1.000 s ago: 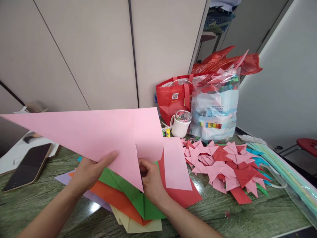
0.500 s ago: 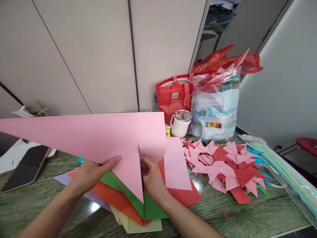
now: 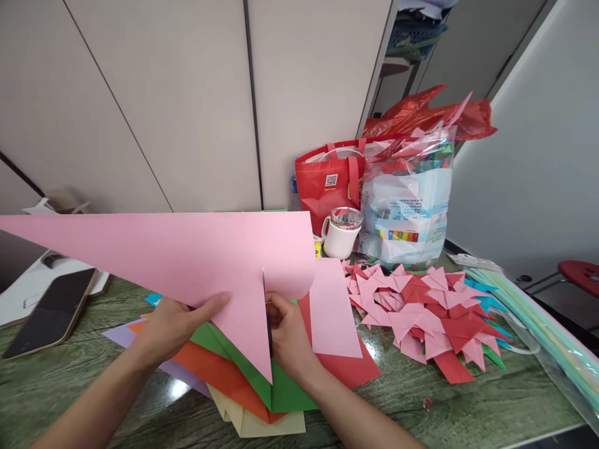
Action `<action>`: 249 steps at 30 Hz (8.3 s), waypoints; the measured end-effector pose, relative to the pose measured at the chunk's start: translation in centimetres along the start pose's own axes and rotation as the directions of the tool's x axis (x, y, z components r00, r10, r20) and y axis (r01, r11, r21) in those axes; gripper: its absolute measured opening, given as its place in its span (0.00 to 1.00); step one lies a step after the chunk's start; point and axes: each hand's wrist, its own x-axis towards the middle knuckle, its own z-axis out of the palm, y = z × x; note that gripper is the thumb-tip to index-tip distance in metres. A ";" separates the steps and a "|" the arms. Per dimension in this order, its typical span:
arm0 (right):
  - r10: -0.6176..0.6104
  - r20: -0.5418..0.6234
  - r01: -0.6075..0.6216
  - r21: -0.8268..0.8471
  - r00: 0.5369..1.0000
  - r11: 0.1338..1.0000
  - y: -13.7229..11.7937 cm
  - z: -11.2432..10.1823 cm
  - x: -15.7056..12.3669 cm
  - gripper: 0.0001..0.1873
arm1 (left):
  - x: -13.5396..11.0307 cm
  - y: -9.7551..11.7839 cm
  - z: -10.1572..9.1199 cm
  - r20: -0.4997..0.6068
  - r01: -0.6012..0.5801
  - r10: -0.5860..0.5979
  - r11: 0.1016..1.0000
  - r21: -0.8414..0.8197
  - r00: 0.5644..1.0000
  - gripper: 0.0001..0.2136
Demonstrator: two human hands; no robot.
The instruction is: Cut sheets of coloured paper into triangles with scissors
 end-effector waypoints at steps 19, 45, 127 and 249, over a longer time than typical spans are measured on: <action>0.006 -0.013 -0.006 0.016 1.000 1.000 0.2 0.0 0.0 0.14 | 0.0 -0.1 0.1 0.007 0.011 -0.011 1.000 -0.019 1.000 0.14; -0.024 -0.043 0.023 -0.025 0.999 0.999 0.3 -0.1 0.1 0.12 | 0.6 -0.8 -0.6 0.034 0.056 -0.047 0.911 -0.408 0.998 0.20; 0.006 0.033 -0.004 -0.071 0.999 0.997 0.2 0.0 -0.2 0.15 | -3.0 -3.3 -0.3 0.041 0.152 -0.148 0.910 -0.386 0.988 0.24; 0.011 -0.054 -0.015 -0.078 0.998 0.997 1.7 -0.3 0.0 0.07 | -3.3 -5.3 -0.5 0.055 0.235 -0.245 0.806 -0.544 0.968 0.15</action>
